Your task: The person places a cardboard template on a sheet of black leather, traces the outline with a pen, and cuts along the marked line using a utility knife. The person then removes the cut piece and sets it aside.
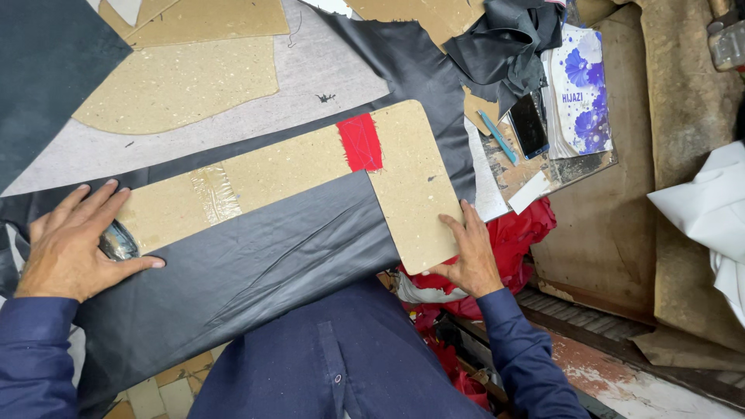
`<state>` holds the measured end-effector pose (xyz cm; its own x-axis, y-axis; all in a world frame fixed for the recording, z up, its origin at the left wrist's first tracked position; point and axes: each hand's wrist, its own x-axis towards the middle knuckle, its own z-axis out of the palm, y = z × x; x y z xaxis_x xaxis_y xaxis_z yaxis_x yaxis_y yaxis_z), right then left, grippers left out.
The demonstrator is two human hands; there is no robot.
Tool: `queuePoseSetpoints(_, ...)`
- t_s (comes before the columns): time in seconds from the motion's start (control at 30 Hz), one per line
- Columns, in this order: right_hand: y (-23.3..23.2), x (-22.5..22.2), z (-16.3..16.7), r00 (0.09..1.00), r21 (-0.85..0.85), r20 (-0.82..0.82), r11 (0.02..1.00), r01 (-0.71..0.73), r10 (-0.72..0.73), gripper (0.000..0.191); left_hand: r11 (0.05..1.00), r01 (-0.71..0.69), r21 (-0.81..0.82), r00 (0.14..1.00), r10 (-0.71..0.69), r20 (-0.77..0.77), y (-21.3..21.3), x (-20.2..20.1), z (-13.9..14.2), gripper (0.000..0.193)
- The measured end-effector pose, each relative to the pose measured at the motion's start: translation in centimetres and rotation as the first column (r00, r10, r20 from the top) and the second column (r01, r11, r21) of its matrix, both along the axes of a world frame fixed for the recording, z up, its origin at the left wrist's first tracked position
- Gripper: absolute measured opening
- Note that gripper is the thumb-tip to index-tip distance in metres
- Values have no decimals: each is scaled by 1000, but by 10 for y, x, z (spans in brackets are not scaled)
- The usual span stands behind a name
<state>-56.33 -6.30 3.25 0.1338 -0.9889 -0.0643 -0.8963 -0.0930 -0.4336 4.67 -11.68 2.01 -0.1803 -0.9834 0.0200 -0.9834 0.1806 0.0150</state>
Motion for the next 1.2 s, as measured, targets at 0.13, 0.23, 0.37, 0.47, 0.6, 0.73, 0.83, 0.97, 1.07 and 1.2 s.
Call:
queuePoseSetpoints(0.13,-3,2,-9,998,-111,-52,993,35,-41,115,1000,-17,-4,981,16,-195,1,8,-6,98)
queuePoseSetpoints(0.23,1,-4,-24,999,-136,-26,990,40,-44,127,1000,-4,-19,990,2,-140,2,12,-12,98)
queuePoseSetpoints(0.37,43,-31,-54,819,-255,471,839,481,-326,92,983,112,-149,956,-147,-254,9,4,-26,82)
queuePoseSetpoints(0.47,61,-41,-91,289,127,825,657,743,-485,77,992,106,-66,814,-125,-567,16,-3,-37,82)
queuePoseSetpoints(0.6,57,-40,-124,-84,374,926,866,333,-367,67,992,103,65,764,-37,-645,22,-6,-45,88)
queuePoseSetpoints(0.73,48,-41,-119,-133,402,915,848,344,-380,72,990,128,56,687,-48,-725,23,-12,-41,82)
queuePoseSetpoints(0.83,40,-42,-112,-138,371,929,879,300,-345,68,992,105,74,767,-34,-641,23,-16,-36,83)
queuePoseSetpoints(0.97,36,-48,-115,50,295,947,919,260,-318,37,988,146,41,717,-77,-693,24,-11,-41,77)
queuePoseSetpoints(1.07,49,-61,-119,7,307,945,893,329,-328,23,990,107,95,717,-10,-697,29,-2,-54,64)
queuePoseSetpoints(1.2,62,-68,-126,-42,242,969,898,367,-244,4,962,40,270,655,179,-735,32,0,-63,42)
